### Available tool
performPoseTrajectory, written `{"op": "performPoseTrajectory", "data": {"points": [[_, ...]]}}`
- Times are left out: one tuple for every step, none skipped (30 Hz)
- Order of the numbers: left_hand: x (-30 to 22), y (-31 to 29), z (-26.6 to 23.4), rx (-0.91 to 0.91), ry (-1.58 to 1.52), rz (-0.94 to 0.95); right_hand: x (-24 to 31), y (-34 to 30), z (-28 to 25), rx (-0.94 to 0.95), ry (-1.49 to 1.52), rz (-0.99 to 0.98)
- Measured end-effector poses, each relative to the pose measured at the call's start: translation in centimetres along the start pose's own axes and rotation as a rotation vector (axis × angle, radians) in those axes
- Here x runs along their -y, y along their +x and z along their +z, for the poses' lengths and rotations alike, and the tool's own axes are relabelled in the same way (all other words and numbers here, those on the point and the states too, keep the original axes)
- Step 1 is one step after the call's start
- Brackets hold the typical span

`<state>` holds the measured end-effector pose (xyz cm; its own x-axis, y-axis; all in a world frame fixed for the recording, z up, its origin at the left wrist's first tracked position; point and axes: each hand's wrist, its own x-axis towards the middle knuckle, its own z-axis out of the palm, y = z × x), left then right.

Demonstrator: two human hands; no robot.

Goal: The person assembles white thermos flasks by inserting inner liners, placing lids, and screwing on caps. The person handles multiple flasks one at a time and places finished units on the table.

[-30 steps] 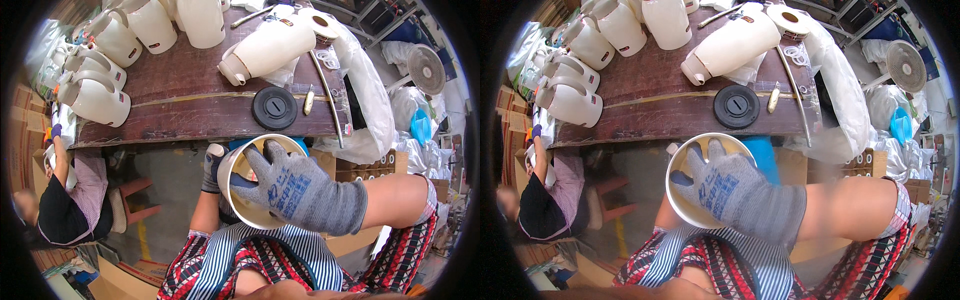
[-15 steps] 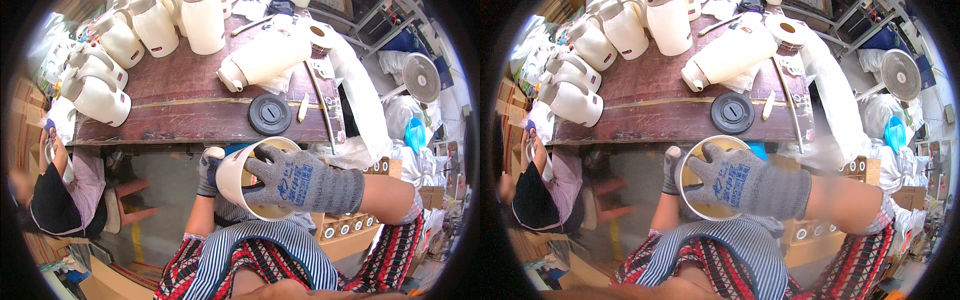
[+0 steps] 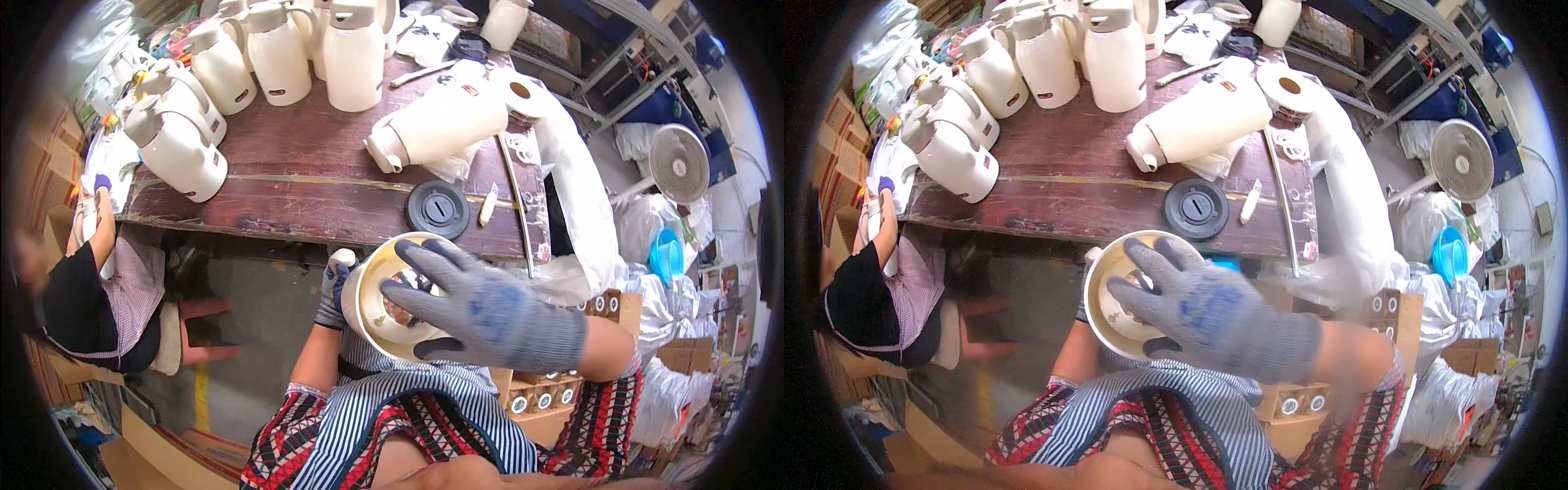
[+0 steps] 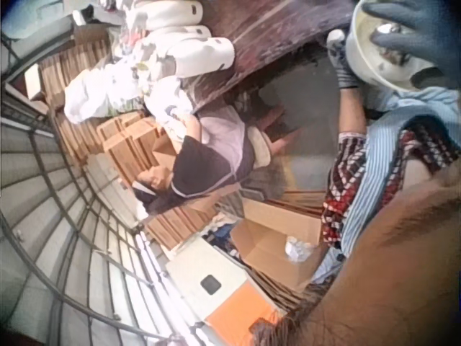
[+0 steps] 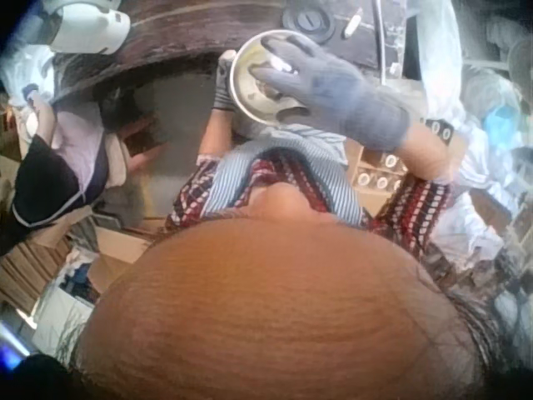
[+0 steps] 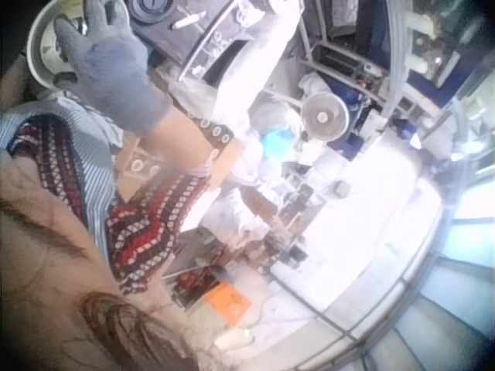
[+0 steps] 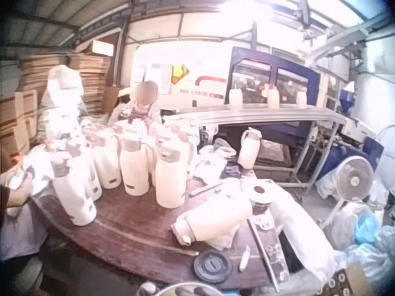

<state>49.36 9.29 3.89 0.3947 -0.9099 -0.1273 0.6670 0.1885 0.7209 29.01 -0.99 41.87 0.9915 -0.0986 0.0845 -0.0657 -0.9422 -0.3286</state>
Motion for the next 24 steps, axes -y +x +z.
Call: {"op": "performPoseTrajectory", "data": {"points": [[-0.1,-0.3,-1.1,-0.006,0.017,0.030,-1.0,0.1,-1.6,-0.137,0.112,-0.038],[-0.4,-0.7,-2.3,-0.018,0.030,0.066,-2.1,0.4,-2.9,-0.268,0.232,-0.078],[0.5,-0.6,-3.4,0.031,0.085,0.058,-2.9,0.1,-2.2,-0.418,0.474,0.267],[1.5,-0.7,-5.3,0.088,0.189,0.064,-5.8,0.9,-1.1,-0.415,0.228,0.342],[2.6,0.2,-5.9,0.171,0.272,0.059,-10.2,0.2,3.1,-0.311,0.316,0.566],[3.2,0.5,-6.6,0.227,0.350,0.068,-14.5,-0.5,8.8,-0.254,-0.077,0.511],[2.9,0.6,-6.3,0.134,0.160,0.023,-16.9,0.1,13.0,-0.245,-0.091,0.461],[0.8,0.1,-4.6,0.061,0.040,-0.026,-18.8,0.4,16.9,-0.124,-0.275,0.497],[-1.4,-0.2,-2.6,-0.013,-0.095,-0.066,-20.3,0.9,19.8,-0.147,-0.373,0.495],[-3.7,-0.5,-0.4,-0.085,-0.231,-0.097,-21.2,1.4,21.9,-0.200,-0.395,0.576],[-3.6,-1.7,-1.1,-0.109,-0.124,0.056,-21.0,2.9,22.2,-0.180,-0.360,0.592],[-3.9,-2.0,-0.8,-0.117,-0.069,0.102,-21.1,3.4,22.1,-0.165,-0.338,0.630],[-4.2,-2.2,-0.4,-0.128,-0.015,0.149,-21.4,3.5,21.8,-0.153,-0.345,0.613],[-4.4,-2.4,0.0,-0.145,0.039,0.196,-21.6,3.5,21.5,-0.142,-0.350,0.598],[-4.5,-2.3,0.2,-0.170,0.019,0.201,-21.5,3.6,20.9,-0.128,-0.357,0.583],[-4.6,-2.4,0.3,-0.174,0.002,0.196,-21.3,3.3,20.3,-0.164,-0.292,0.579],[-4.8,-2.4,0.3,-0.176,-0.013,0.191,-21.0,2.6,19.7,-0.200,-0.226,0.576],[-4.9,-2.4,0.4,-0.181,-0.028,0.185,-20.1,2.2,18.4,-0.236,-0.159,0.570],[-5.1,-2.9,-0.4,-0.224,-0.018,0.179,-17.5,2.1,15.9,-0.373,0.074,0.536],[-5.1,-2.6,0.5,-0.251,-0.059,0.202,-17.8,-0.1,15.6,-0.581,0.614,0.528],[-5.3,-2.9,0.6,-0.306,-0.088,0.243,-11.2,1.5,11.2,-0.764,1.130,0.436],[-5.2,-2.7,0.6,-0.280,-0.031,0.278,-10.4,-0.6,9.4,-0.673,0.835,0.351],[-5.7,-2.6,-0.3,-0.266,0.043,0.313,-6.9,-0.5,6.5,-0.645,0.357,0.279],[-6.2,-2.2,-0.7,-0.235,0.120,0.345,-5.3,-0.6,5.0,-0.536,0.261,0.215]]}}
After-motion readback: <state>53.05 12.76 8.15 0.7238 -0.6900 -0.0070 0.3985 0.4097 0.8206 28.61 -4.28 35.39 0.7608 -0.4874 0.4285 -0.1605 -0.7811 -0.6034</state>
